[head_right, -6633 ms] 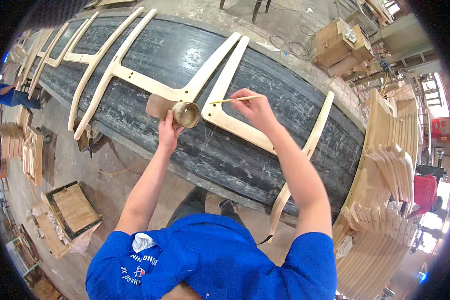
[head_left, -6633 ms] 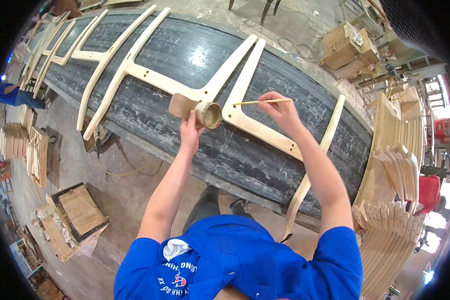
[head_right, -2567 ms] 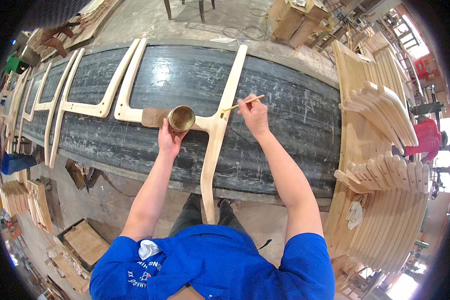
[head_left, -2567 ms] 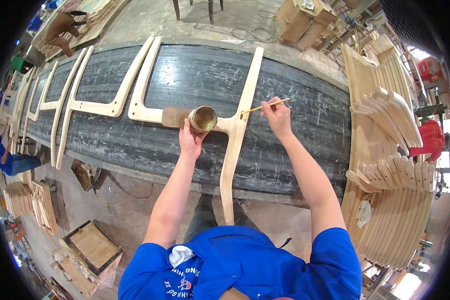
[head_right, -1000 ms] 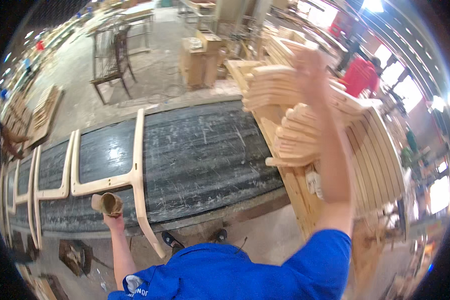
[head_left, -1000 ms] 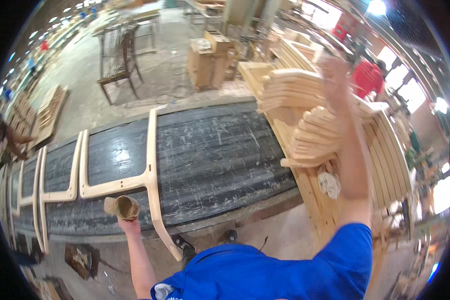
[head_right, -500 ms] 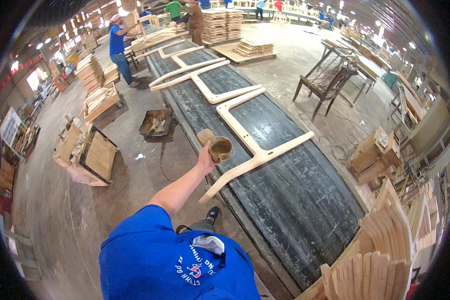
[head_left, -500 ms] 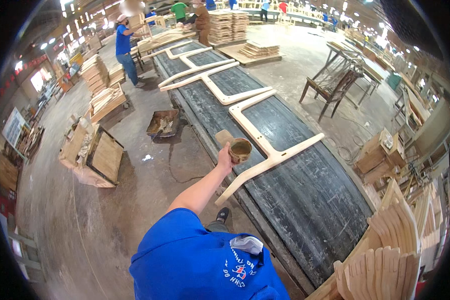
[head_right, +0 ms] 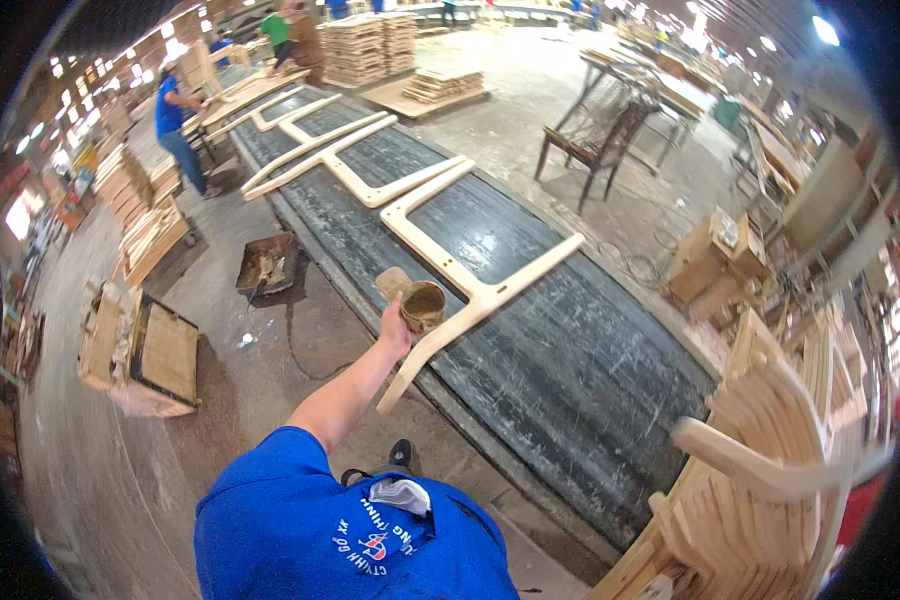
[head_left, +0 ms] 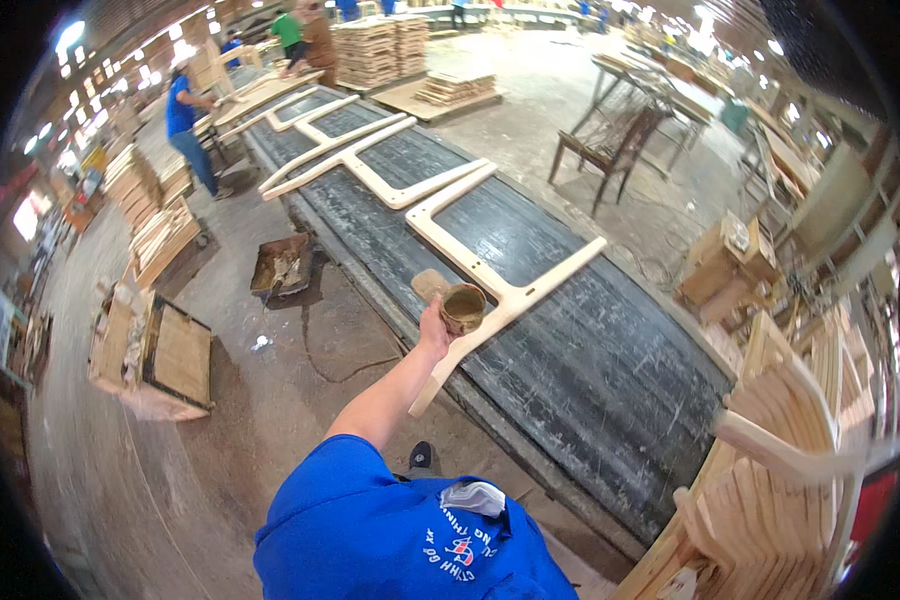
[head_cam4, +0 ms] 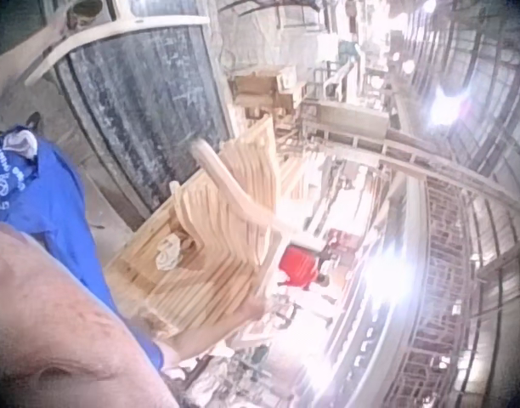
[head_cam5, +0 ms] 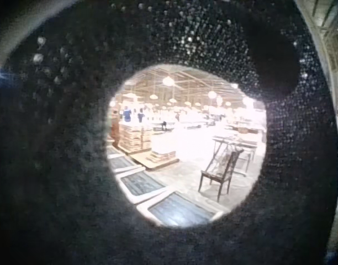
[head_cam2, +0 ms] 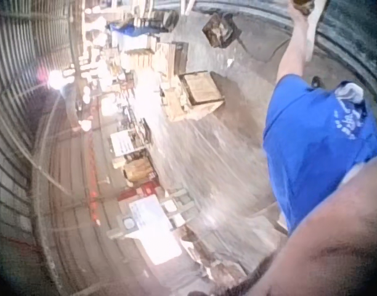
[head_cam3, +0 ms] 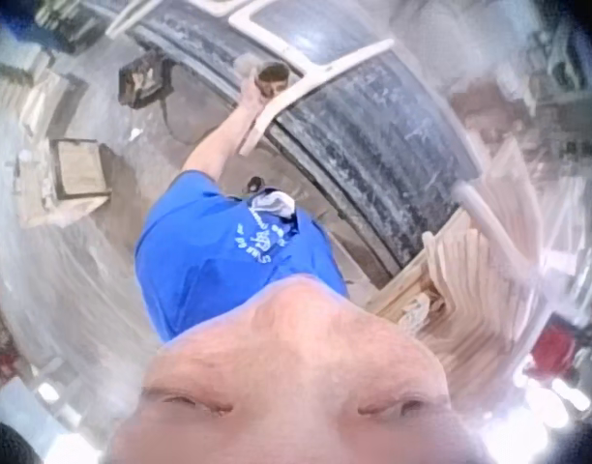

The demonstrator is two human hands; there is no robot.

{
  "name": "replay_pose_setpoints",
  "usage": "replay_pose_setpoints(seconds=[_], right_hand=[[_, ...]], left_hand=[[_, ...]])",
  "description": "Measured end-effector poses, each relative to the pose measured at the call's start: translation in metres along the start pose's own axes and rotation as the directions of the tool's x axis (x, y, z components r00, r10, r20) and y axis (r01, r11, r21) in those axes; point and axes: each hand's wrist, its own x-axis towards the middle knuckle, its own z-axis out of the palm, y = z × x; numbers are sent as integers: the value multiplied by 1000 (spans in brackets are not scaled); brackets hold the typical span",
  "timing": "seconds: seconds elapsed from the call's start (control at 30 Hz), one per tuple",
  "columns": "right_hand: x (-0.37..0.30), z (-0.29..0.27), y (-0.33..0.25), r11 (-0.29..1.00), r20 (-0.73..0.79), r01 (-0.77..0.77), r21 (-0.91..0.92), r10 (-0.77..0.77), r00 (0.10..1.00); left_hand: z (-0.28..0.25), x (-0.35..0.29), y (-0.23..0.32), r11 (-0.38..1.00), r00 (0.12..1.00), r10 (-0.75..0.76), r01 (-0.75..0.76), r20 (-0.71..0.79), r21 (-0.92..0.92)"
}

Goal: The person applies a liquid finish to wooden chair legs using a brush, then moves to a mixing station to pour liquids into a container and stirs the mixture with a drill-mounted stirrer.

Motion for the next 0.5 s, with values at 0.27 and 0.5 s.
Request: replay_pose_setpoints(seconds=[0.27,0.5], right_hand=[[20,-73,-222,903,-142,430,-6,-427,893],[8,32,-425,796,154,605,-13,-596,788]], left_hand=[[-29,5,10,997,997,-80,81,-20,18],[-99,6,41,988,998,-57,54,23,142]])
